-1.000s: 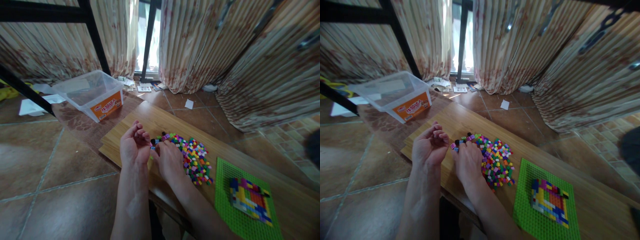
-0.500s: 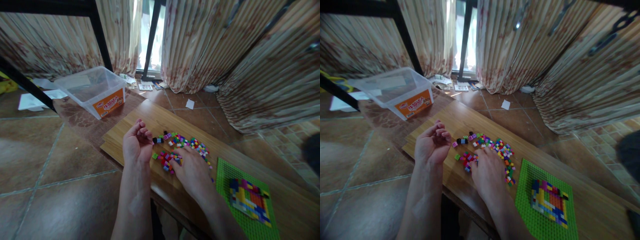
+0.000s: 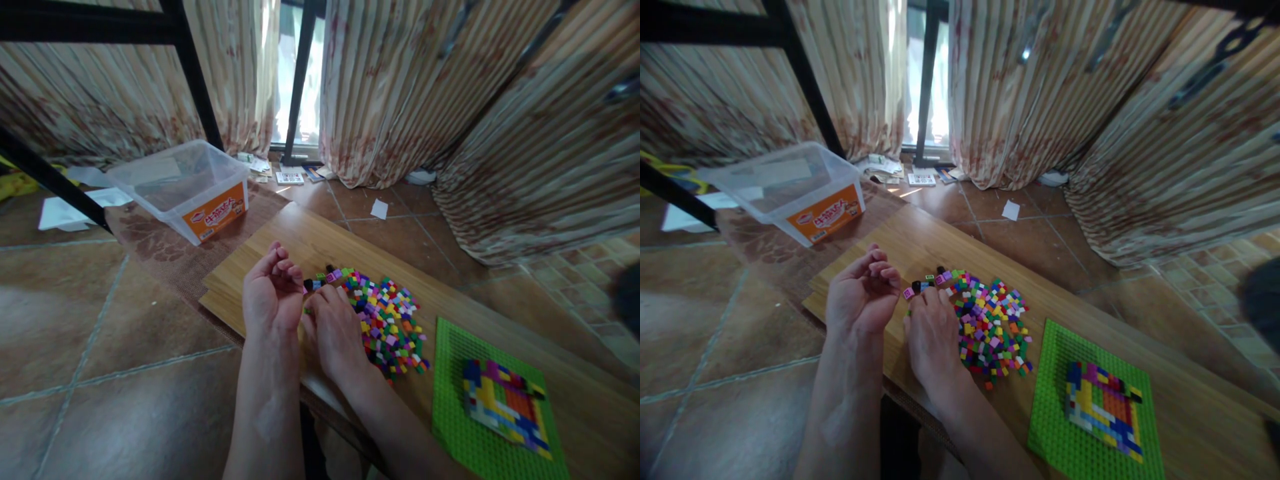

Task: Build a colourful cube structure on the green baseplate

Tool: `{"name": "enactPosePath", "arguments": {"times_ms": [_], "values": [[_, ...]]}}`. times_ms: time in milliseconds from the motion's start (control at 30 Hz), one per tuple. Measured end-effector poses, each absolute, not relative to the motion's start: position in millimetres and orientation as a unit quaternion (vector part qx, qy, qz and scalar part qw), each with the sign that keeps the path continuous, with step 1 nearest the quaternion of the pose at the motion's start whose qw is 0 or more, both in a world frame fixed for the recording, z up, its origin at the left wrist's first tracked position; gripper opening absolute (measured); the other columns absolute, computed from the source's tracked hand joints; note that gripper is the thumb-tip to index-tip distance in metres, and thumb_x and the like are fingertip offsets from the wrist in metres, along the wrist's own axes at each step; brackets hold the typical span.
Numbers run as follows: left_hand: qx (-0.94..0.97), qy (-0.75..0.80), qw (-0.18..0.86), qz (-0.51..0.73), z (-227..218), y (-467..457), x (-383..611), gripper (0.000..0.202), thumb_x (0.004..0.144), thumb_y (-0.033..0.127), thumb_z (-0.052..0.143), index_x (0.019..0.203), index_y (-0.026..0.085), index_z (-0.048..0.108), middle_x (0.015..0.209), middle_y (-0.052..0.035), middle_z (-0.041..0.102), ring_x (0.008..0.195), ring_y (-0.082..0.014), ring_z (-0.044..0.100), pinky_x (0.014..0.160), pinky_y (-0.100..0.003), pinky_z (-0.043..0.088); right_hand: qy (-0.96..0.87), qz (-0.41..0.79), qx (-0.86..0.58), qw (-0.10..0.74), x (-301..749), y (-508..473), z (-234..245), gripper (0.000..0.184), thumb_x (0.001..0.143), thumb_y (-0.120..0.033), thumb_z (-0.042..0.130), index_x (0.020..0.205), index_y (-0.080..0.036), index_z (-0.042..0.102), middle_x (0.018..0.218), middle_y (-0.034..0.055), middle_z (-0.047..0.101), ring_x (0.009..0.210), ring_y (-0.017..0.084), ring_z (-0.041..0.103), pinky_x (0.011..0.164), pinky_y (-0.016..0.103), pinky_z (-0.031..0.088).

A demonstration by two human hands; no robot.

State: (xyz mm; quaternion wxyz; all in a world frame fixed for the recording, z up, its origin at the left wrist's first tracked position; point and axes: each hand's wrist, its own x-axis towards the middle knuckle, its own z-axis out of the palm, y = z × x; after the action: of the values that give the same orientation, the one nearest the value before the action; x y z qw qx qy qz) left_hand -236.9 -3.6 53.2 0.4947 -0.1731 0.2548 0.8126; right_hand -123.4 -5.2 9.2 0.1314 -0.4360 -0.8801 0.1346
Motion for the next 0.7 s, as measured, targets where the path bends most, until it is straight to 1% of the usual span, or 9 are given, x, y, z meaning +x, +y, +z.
{"name": "enactPosePath", "arguments": {"times_ms": [133,200,267,333,433,533,600,700], "values": [[-0.168,0.25,0.497,0.814,52,-4,-237,0.017,0.084,0.0,0.047,0.088,0.012,0.059,0.061,0.0041,0.057,0.042,-0.0013,0.046,0.043,-0.013,0.039,-0.863,0.108,-0.452,0.198,-130,8,1,0.01,0.09,-0.02,0.057,0.088,-0.018,0.066,0.092,0.0073,0.063,0.093,0.024,0.053,0.082,0.035,0.044],[-0.169,0.254,0.498,0.812,53,-3,-238,0.017,0.084,0.001,0.047,0.088,0.012,0.059,0.061,0.0038,0.057,0.042,-0.0015,0.047,0.043,-0.013,0.039,-0.855,0.107,-0.458,0.22,-128,14,-3,0.01,0.088,-0.022,0.06,0.093,-0.018,0.067,0.095,0.0076,0.064,0.094,0.024,0.054,0.083,0.035,0.044],[-0.168,0.255,0.502,0.809,53,-3,-238,0.017,0.084,0.001,0.046,0.088,0.012,0.059,0.062,0.0036,0.057,0.043,-0.0017,0.047,0.043,-0.013,0.039,-0.848,0.109,-0.462,0.233,-120,18,-5,0.015,0.086,-0.023,0.063,0.099,-0.017,0.068,0.099,0.0078,0.065,0.096,0.024,0.054,0.084,0.035,0.043],[-0.167,0.254,0.505,0.808,54,-3,-239,0.017,0.084,0.001,0.046,0.088,0.012,0.059,0.062,0.0036,0.057,0.043,-0.0018,0.047,0.044,-0.013,0.04,-0.838,0.107,-0.477,0.243,-106,21,-6,0.015,0.085,-0.023,0.063,0.098,-0.018,0.068,0.097,0.0073,0.066,0.095,0.024,0.055,0.084,0.035,0.043],[-0.17,0.254,0.505,0.807,54,-3,-238,0.017,0.084,0.001,0.047,0.089,0.012,0.059,0.062,0.0037,0.057,0.043,-0.0018,0.047,0.043,-0.013,0.039,-0.812,0.088,-0.517,0.256,-82,33,-4,0.014,0.088,-0.025,0.059,0.095,-0.018,0.07,0.093,0.0072,0.067,0.091,0.024,0.057,0.084,0.036,0.042],[-0.172,0.254,0.505,0.807,55,-3,-236,0.016,0.084,0.001,0.047,0.089,0.012,0.058,0.062,0.0037,0.057,0.042,-0.0017,0.047,0.043,-0.013,0.039,-0.797,0.066,-0.548,0.243,-68,51,0,0.02,0.09,-0.026,0.054,0.097,-0.018,0.071,0.096,0.0086,0.069,0.094,0.025,0.058,0.084,0.036,0.042],[-0.17,0.254,0.509,0.805,55,-3,-234,0.016,0.084,0.001,0.047,0.089,0.012,0.058,0.062,0.0037,0.057,0.042,-0.0016,0.047,0.043,-0.013,0.039,-0.807,0.061,-0.544,0.222,-70,62,1,0.021,0.091,-0.025,0.054,0.098,-0.018,0.072,0.096,0.0083,0.069,0.095,0.024,0.057,0.086,0.036,0.041],[-0.168,0.255,0.514,0.802,56,-3,-233,0.017,0.085,0.001,0.046,0.089,0.012,0.058,0.062,0.0038,0.057,0.042,-0.0015,0.046,0.043,-0.013,0.04,-0.826,0.057,-0.528,0.189,-81,69,-1,0.018,0.089,-0.022,0.057,0.091,-0.019,0.074,0.094,0.0074,0.068,0.093,0.024,0.056,0.084,0.035,0.041]]}}
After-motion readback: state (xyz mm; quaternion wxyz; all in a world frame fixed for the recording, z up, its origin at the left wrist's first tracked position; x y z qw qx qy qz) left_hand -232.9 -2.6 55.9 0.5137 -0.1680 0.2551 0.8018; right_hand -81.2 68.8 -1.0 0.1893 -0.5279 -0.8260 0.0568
